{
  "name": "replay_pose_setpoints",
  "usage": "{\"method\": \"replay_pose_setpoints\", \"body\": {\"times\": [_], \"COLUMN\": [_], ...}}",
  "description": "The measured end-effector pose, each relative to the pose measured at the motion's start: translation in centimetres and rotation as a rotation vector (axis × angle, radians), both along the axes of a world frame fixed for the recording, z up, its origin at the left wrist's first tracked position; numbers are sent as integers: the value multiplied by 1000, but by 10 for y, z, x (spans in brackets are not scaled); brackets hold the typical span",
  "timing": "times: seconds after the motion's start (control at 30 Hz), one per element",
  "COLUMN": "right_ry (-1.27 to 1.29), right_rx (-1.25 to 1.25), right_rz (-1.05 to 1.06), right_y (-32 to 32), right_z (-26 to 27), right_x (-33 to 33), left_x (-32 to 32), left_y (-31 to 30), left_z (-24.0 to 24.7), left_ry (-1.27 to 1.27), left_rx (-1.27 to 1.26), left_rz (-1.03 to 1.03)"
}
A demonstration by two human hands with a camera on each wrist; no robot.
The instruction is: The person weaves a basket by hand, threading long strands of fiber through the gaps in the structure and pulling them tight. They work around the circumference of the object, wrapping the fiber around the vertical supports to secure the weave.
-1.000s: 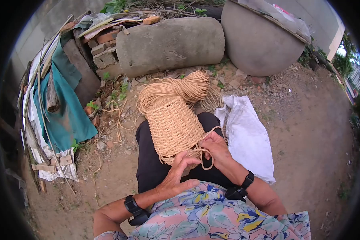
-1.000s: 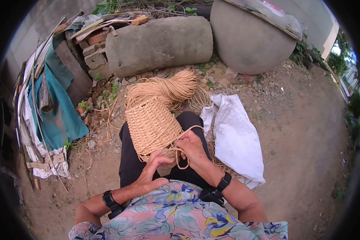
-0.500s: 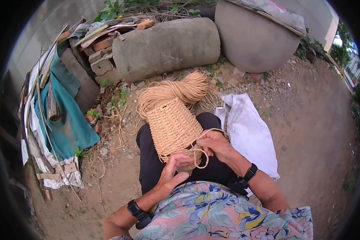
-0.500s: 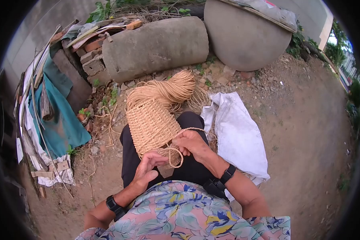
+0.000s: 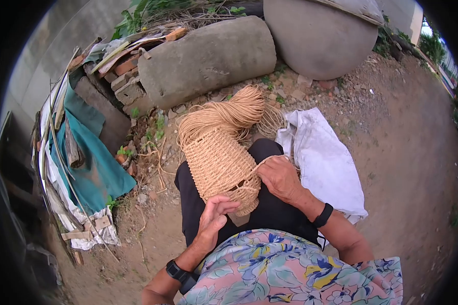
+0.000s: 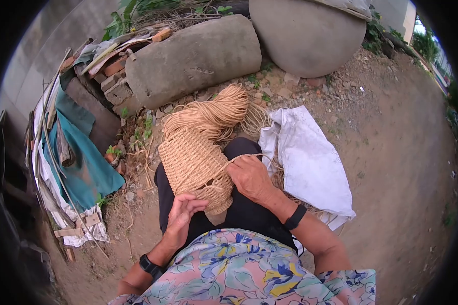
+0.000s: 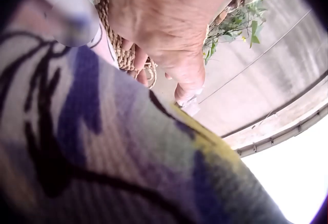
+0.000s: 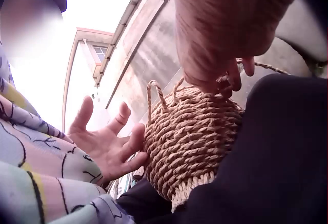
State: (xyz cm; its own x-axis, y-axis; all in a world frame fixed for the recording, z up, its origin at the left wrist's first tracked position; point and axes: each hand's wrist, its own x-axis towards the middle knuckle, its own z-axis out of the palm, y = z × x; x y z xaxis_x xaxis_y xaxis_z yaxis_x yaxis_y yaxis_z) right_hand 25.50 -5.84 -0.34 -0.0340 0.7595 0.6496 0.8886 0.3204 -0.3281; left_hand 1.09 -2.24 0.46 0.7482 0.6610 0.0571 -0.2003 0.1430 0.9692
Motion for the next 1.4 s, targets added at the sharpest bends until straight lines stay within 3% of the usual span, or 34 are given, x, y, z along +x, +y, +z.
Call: {"method": "replay_pose_setpoints", "body": {"times": [0.1, 0.17, 0.2, 0.27, 0.33, 0.4, 0.43, 0.5, 0.6, 0.63, 0.67, 0.73, 0.77, 0.8, 0.9, 1.4], "right_ry": [-114, -40, -37, 366, 313, 1431, 1433, 1791, 1736, 1544, 1543, 1182, 1397, 1394, 1822, 1623], "right_rx": [-3, -53, -50, -74, -19, -513, -516, -745, -767, -711, -712, -524, -689, -689, -780, -809], "right_rz": [-15, -221, -227, -285, -278, -14, -16, 200, 256, 98, 99, 90, 138, 136, 239, 49], "right_y": [-3, 0, 4, 21, 25, 24, 23, 22, 23, 21, 23, 25, 20, 19, 22, 31], "right_z": [5, 10, 5, -16, -17, -16, -15, -12, -6, 7, 2, 2, 4, 1, -14, -20], "right_x": [-4, -9, -4, 11, 15, 16, 19, 27, 23, 15, 17, 20, 25, 27, 25, 15], "left_x": [2, 1, 1, -1, 0, 1, 0, 0, -2, -2, -1, -1, 0, 0, 0, -4], "left_y": [-2, -1, -1, -1, 0, -2, -2, -3, -1, -1, -2, -3, -3, -3, -4, -3], "left_z": [3, 1, 1, 1, 1, 2, 1, 2, -2, -2, -1, 0, 0, 0, 1, -5], "left_ry": [-5, -12, -24, -16, -9, -10, -9, 2, 3, 1, -4, -10, -11, -12, -9, -29], "left_rx": [-4, -12, -23, -27, -29, -27, -31, -38, -57, -56, -55, -56, -59, -63, -56, -88], "left_rz": [28, 23, 23, 16, 13, 48, 48, 46, 42, 43, 47, 52, 61, 71, 76, 32]}}
